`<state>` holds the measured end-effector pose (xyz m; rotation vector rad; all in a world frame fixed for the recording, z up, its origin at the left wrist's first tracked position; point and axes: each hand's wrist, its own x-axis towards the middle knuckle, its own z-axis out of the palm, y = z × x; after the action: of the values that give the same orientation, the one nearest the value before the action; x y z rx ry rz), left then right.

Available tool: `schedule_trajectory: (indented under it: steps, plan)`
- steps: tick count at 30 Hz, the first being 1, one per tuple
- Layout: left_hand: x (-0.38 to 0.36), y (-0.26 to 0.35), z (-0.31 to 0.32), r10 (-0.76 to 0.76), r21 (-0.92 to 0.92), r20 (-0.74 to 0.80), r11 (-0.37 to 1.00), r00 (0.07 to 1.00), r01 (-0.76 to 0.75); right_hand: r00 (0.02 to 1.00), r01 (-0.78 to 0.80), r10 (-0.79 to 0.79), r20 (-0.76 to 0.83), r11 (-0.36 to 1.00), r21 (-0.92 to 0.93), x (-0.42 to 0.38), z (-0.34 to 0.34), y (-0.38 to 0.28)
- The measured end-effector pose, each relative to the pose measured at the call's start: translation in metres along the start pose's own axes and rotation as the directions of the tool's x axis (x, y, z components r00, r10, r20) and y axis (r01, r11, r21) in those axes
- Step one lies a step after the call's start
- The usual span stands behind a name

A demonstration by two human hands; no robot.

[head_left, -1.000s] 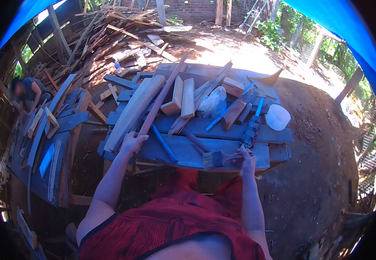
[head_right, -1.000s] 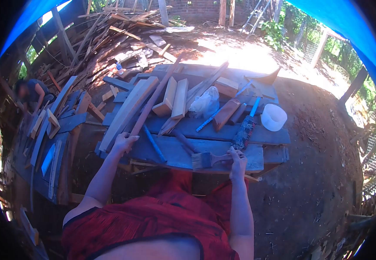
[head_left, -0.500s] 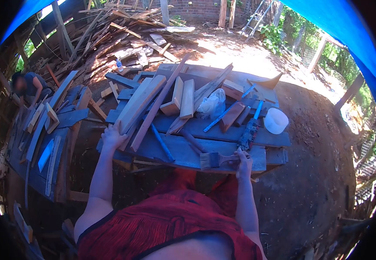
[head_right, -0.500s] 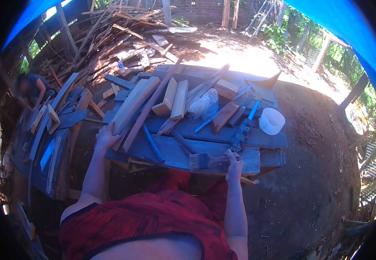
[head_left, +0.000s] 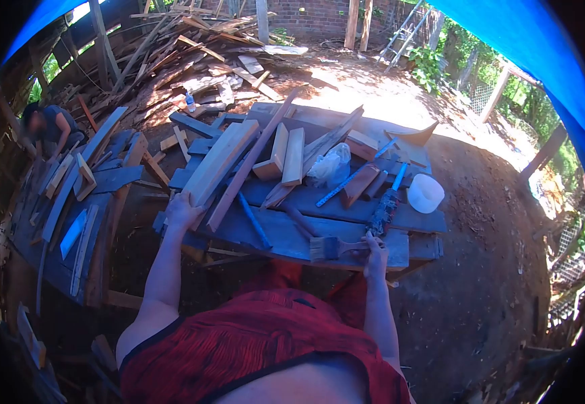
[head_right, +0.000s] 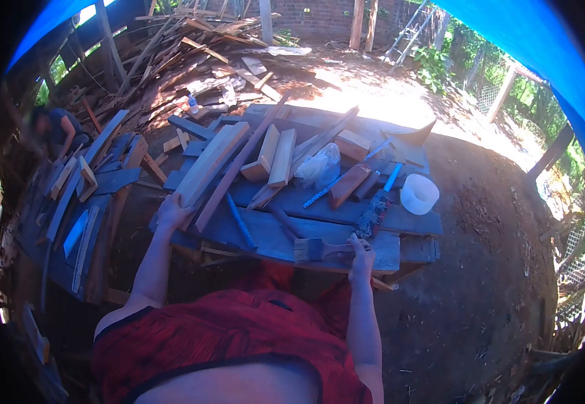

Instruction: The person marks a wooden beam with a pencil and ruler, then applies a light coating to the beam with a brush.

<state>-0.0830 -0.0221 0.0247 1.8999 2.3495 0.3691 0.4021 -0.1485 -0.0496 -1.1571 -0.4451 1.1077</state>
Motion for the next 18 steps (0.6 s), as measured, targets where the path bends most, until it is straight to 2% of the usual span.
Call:
schedule_trajectory:
  steps: [5,7,14,16,17,18]
  plan:
    - [0.013,-0.008,0.003,0.006,-0.115,-0.032,0.993,0.999,-0.009,1.0,-0.013,0.013,0.015,1.0,0.008,0.005,0.006,-0.006]
    - [0.011,-0.003,-0.008,-0.005,-0.221,-0.021,0.975,1.0,0.0,1.0,-0.024,0.024,0.006,1.0,0.004,0.005,0.007,-0.007]
    - [-0.013,0.015,-0.033,0.088,-0.233,-0.112,0.966,0.99,-0.112,0.998,-0.048,0.048,0.028,0.999,-0.005,0.005,0.007,-0.012]
    - [-0.023,0.015,-0.034,0.131,-0.59,0.031,0.803,0.991,-0.088,0.995,-0.094,0.094,0.015,0.995,-0.018,-0.004,0.004,-0.012]
    - [-0.021,0.011,-0.028,0.137,-0.589,0.038,0.804,0.99,-0.089,0.996,-0.086,0.086,0.019,0.996,-0.027,-0.003,0.004,-0.011]
    - [-0.015,0.005,-0.018,0.201,-0.775,0.191,0.632,0.961,0.021,0.997,-0.077,0.078,0.019,0.996,-0.035,-0.002,0.003,-0.01]
